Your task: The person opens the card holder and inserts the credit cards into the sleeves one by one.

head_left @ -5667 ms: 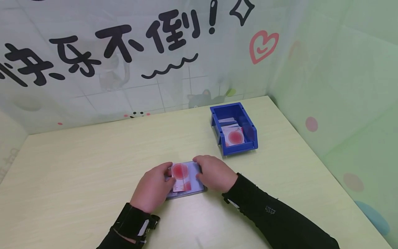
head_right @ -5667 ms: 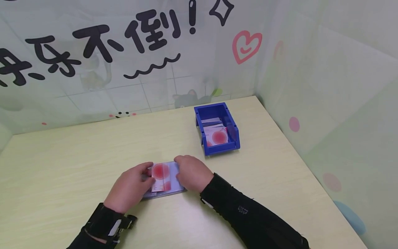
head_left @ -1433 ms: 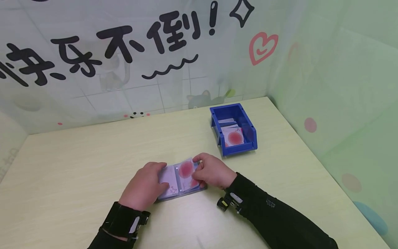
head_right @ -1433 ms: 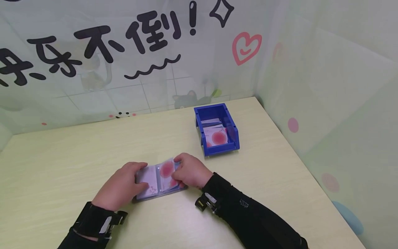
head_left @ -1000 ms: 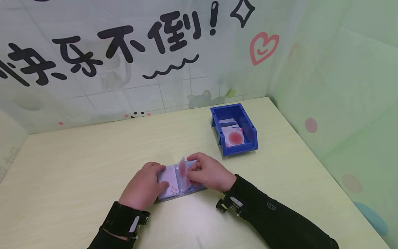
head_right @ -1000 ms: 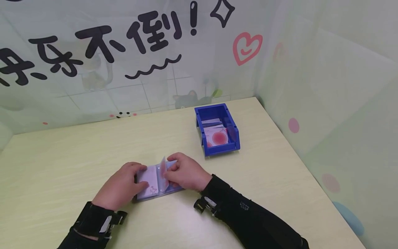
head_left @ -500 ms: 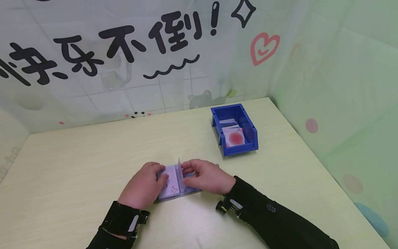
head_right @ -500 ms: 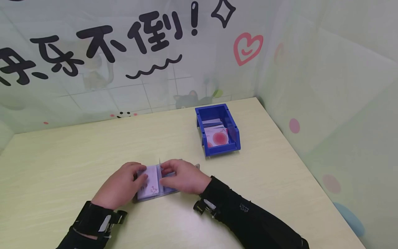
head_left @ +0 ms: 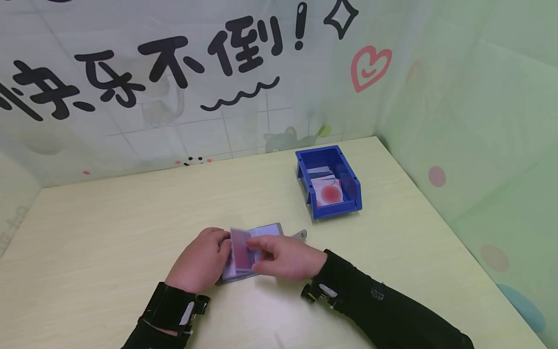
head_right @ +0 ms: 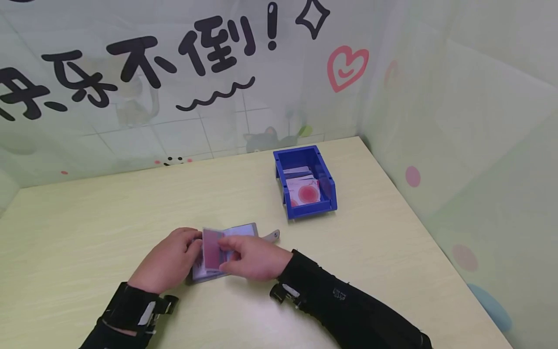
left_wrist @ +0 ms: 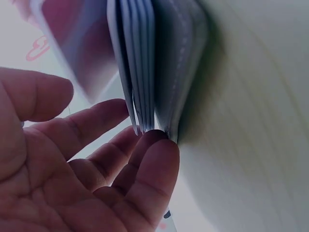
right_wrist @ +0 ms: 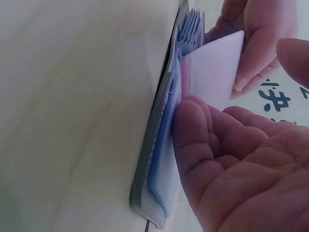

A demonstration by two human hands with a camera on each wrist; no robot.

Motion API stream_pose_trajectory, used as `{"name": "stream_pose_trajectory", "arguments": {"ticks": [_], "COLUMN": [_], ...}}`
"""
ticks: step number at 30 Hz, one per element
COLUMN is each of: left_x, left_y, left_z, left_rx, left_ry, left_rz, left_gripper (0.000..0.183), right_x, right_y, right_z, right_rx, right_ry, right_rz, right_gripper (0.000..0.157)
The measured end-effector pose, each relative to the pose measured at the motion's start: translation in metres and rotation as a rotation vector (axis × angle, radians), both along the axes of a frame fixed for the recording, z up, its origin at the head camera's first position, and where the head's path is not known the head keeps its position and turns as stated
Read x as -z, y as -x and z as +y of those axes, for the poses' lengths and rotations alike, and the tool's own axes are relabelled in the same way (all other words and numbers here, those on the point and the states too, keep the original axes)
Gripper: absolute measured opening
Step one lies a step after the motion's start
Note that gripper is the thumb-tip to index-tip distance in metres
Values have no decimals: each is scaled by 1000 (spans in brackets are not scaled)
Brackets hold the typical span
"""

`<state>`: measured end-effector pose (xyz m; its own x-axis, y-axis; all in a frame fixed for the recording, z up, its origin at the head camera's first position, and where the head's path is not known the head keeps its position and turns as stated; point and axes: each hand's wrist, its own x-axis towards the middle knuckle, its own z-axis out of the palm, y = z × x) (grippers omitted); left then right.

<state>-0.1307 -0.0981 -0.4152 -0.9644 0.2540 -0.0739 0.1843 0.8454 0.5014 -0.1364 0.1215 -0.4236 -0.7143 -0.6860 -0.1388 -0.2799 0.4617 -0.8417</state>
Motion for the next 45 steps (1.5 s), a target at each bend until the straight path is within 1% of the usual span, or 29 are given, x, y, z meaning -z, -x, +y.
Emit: {"name": "stream_pose_trajectory", "arguments": {"ticks": [3,12,17,19,22,24,26,28,29,31,33,36,37,39,40,42,45], "left_x": [-1,-3,0,1,3,3,3,4,4,4,3,2,2,2,2,2,3], "left_y": [0,1,1,1,0,0,0,-1,-1,-2,-3,-3,-3,-3,-3,-2,-3], "left_z": [-1,-2,-2,-2,-3,-3,-3,-3,-4,-4,-4,-4,-4,-4,-4,-4,-2], "left_rx": [-7,-21,-12,1,13,13,9,5,4,6,11,22,25,28,28,26,21], "left_ry": [-6,-2,12,23,27,29,35,48,56,69,78,83,84,85,85,79,67], "left_rz": [-9,-57,-47,-30,-12,-5,-1,3,7,14,20,25,26,26,26,22,13], "left_gripper": [41,60,61,58,53,50,48,46,46,45,44,45,46,47,47,48,50], "right_x": [0,-3,-3,-2,-5,-10,-18,-27,-31,-39,-43,-46,-46,-45,-44,-40,-33], "right_y": [-1,-3,-2,-3,-3,-1,4,10,14,24,35,53,59,70,76,85,96], "right_z": [-1,-3,-4,-4,-2,2,9,20,26,41,57,82,89,101,106,112,115], "right_rx": [-32,-95,-145,-137,-88,-40,24,111,164,286,407,564,604,647,650,609,478], "right_ry": [-24,-105,-102,-103,-94,-55,7,74,100,105,50,-97,-143,-238,-276,-372,-517], "right_rz": [33,62,85,81,70,50,35,26,36,97,183,290,299,308,307,330,430], "right_gripper": [57,57,54,52,48,43,37,31,28,23,20,18,20,24,27,31,32]}}
